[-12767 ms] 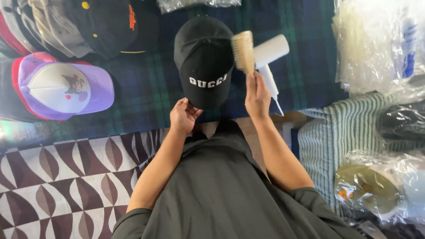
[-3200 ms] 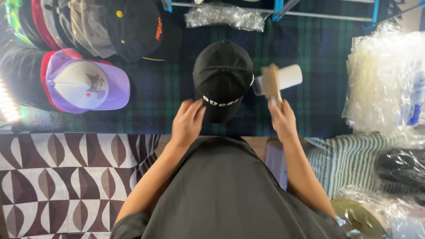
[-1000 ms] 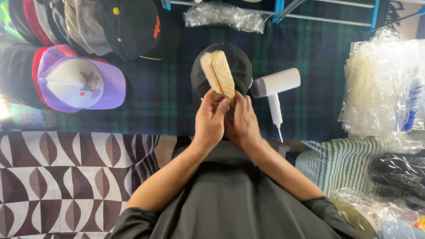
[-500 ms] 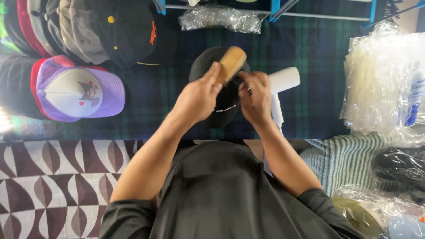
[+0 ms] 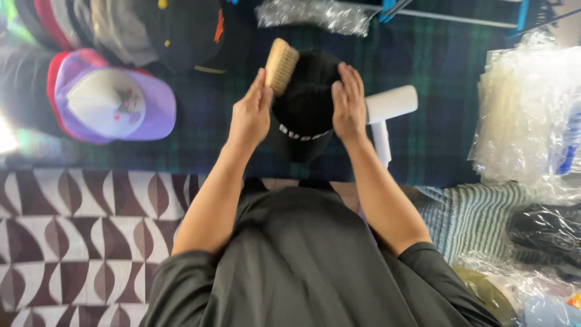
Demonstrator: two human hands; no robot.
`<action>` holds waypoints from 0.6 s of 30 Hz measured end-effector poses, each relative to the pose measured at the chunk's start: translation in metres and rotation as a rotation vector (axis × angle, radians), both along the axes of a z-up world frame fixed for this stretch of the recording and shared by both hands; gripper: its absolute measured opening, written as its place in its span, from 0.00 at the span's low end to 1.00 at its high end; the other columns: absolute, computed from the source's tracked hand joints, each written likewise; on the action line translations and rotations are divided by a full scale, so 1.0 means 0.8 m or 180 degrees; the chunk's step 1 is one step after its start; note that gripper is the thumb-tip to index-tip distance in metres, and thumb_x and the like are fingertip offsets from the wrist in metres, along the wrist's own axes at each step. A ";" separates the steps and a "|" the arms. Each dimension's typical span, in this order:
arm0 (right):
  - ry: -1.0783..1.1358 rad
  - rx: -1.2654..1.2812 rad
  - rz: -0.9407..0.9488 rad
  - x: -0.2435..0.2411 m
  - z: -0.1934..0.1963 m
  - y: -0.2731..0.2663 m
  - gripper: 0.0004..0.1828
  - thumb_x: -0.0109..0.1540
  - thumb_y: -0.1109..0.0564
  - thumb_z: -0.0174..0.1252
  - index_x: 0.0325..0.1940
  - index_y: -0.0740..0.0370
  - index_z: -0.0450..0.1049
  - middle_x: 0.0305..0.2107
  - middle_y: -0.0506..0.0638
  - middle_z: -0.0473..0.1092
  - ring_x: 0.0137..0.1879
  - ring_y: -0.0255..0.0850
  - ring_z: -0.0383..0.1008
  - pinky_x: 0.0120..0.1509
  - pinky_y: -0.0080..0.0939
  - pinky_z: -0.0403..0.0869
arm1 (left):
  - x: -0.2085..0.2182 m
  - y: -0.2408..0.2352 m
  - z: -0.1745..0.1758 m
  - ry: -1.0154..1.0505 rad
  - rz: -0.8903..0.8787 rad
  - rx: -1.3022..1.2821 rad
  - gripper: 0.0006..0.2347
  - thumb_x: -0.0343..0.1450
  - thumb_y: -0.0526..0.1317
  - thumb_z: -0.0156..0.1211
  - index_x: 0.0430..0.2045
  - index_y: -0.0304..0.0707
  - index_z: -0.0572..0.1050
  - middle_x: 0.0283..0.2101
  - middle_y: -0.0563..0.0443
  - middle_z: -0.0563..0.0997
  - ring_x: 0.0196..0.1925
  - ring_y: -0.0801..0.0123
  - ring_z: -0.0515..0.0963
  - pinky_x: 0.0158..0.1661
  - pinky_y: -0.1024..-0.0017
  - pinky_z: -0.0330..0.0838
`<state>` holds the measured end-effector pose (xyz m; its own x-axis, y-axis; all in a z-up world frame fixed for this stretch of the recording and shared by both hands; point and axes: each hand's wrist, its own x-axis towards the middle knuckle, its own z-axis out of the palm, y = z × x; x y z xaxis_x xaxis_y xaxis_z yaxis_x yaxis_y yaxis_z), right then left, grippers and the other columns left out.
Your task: The person unwraps a black cap from a plastic bag and places the bag on a shelf. They then insert a white cardboard piece into the cap to maintain its shape. Finally, they use a wooden brush to clean the surface of the cap.
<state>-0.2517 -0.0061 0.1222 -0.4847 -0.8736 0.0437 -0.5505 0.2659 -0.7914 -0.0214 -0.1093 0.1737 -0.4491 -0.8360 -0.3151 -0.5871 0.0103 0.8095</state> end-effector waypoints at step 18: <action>-0.1048 0.0038 0.0017 -0.003 0.032 -0.013 0.36 0.70 0.33 0.39 0.79 0.50 0.53 0.76 0.50 0.50 0.82 0.46 0.49 0.81 0.48 0.55 | 0.012 0.109 -0.053 0.0569 0.1549 0.0881 0.27 0.77 0.55 0.36 0.72 0.50 0.57 0.52 0.49 0.77 0.45 0.61 0.78 0.43 0.64 0.72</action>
<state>-0.2544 -0.0161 0.1481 -0.4666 -0.8756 -0.1249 -0.2669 0.2741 -0.9239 -0.0121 -0.0219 0.1312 -0.1006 -0.8568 -0.5057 -0.3256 -0.4519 0.8305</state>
